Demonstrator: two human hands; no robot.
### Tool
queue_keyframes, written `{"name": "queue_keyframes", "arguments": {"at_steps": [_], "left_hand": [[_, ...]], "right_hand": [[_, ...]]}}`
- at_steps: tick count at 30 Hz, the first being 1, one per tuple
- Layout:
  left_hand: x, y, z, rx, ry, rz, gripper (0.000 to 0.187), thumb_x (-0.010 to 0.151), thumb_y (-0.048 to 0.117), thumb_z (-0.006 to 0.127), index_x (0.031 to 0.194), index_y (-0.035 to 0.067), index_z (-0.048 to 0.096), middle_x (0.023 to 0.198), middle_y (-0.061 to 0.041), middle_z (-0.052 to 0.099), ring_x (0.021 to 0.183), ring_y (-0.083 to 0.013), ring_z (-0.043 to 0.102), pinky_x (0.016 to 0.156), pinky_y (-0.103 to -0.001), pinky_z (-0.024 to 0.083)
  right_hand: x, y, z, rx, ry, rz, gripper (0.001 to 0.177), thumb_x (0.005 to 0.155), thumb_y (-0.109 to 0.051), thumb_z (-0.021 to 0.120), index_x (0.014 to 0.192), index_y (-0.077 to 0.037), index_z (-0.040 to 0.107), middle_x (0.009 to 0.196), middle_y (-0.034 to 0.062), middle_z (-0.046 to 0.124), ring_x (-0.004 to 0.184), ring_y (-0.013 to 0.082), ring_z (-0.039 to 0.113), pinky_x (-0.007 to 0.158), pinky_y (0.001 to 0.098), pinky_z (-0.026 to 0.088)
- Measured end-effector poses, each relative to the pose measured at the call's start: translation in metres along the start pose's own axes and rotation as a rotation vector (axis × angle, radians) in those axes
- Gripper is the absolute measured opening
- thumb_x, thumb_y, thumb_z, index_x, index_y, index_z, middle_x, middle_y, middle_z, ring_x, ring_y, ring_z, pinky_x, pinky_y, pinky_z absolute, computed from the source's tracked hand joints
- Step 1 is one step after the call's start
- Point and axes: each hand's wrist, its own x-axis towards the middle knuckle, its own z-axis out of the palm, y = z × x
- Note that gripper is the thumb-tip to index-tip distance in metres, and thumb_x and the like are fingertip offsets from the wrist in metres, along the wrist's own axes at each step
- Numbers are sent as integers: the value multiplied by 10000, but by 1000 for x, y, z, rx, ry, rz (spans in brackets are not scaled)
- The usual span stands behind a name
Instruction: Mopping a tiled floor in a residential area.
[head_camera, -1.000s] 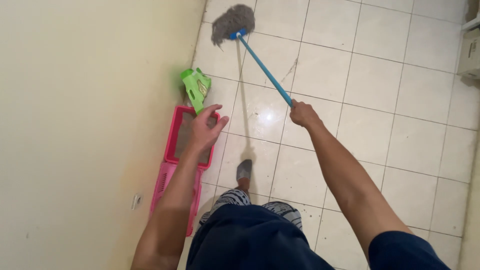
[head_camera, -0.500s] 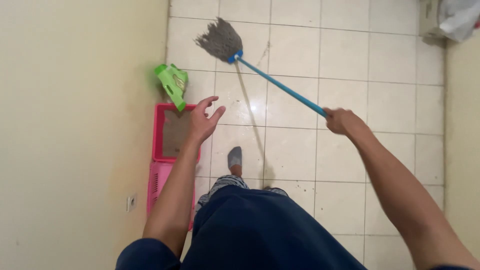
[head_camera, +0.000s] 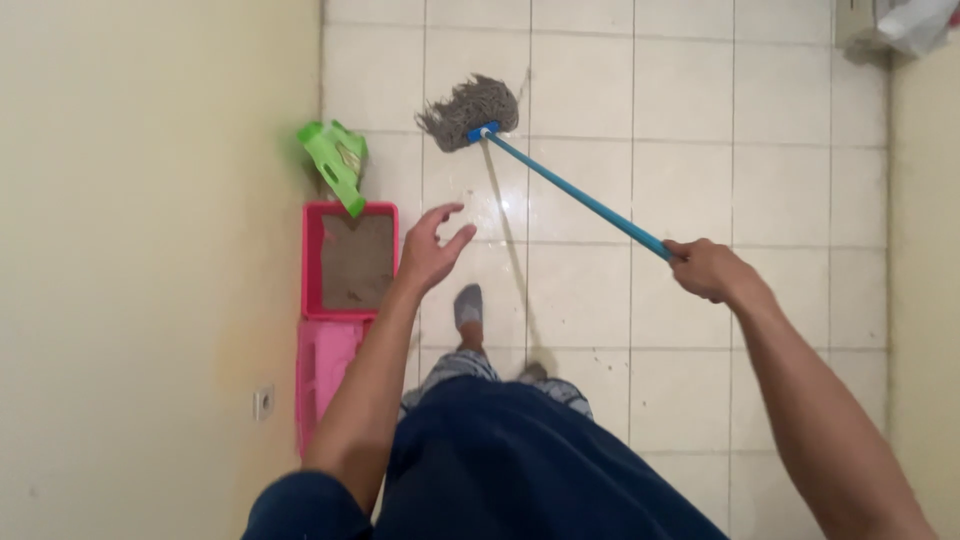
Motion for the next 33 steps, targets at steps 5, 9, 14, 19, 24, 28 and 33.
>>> {"name": "queue_keyframes", "arguments": {"at_steps": [5,9,14,19,24,28,33], "left_hand": [[16,-21,-33,13,71,-4,489,877,358,786,1286,110,685,1310,-103,694,1204,-251,645,896,-379,540],[18,-20,-62,64,119,-105,500,874,350,795,1303,115,690,1225,-118,708,1128,-243,682,880,-366,543],[11,-11,-87,110,162,2,475,883,354,782,1276,104,690,1220,-114,728,1130,-231,693,942,-364,541],[-4,-1,-83,166,148,-1,473,890,355,777,1279,101,686,1244,-130,711,1135,-245,672,939,-378,531],[-19,14,-53,144,124,-111,532,866,382,792,1321,128,686,1226,-130,715,1027,-287,685,876,-355,549],[-30,0,-21,74,91,44,497,874,376,781,1278,100,689,1270,-127,712,1182,-251,665,857,-365,551],[-46,9,4,52,-31,-24,516,874,390,776,1305,123,681,1314,-117,692,1238,-244,643,929,-383,561]], "right_hand": [[97,-88,8,-34,99,-196,479,1005,-270,444,1461,-288,590,858,139,714,667,268,632,605,427,532],[185,-154,49,-12,152,-392,472,1010,-214,439,1460,-132,553,1078,201,736,891,373,720,766,486,591],[160,-187,62,189,41,-246,547,1027,-236,400,1573,-214,423,1138,201,728,993,376,732,860,469,601],[177,-115,89,65,145,-235,561,1015,-250,423,1576,-270,411,1230,183,685,1096,375,665,910,488,552],[105,-24,66,30,115,-103,539,1012,-265,439,1543,-340,489,1142,187,734,976,363,714,851,479,572],[34,48,61,44,80,-11,500,1008,-276,444,1483,-366,570,1007,136,777,814,288,729,758,450,582],[-34,118,62,-23,-6,116,475,1044,-361,432,1502,-408,550,768,107,728,650,202,644,641,386,556]]}}
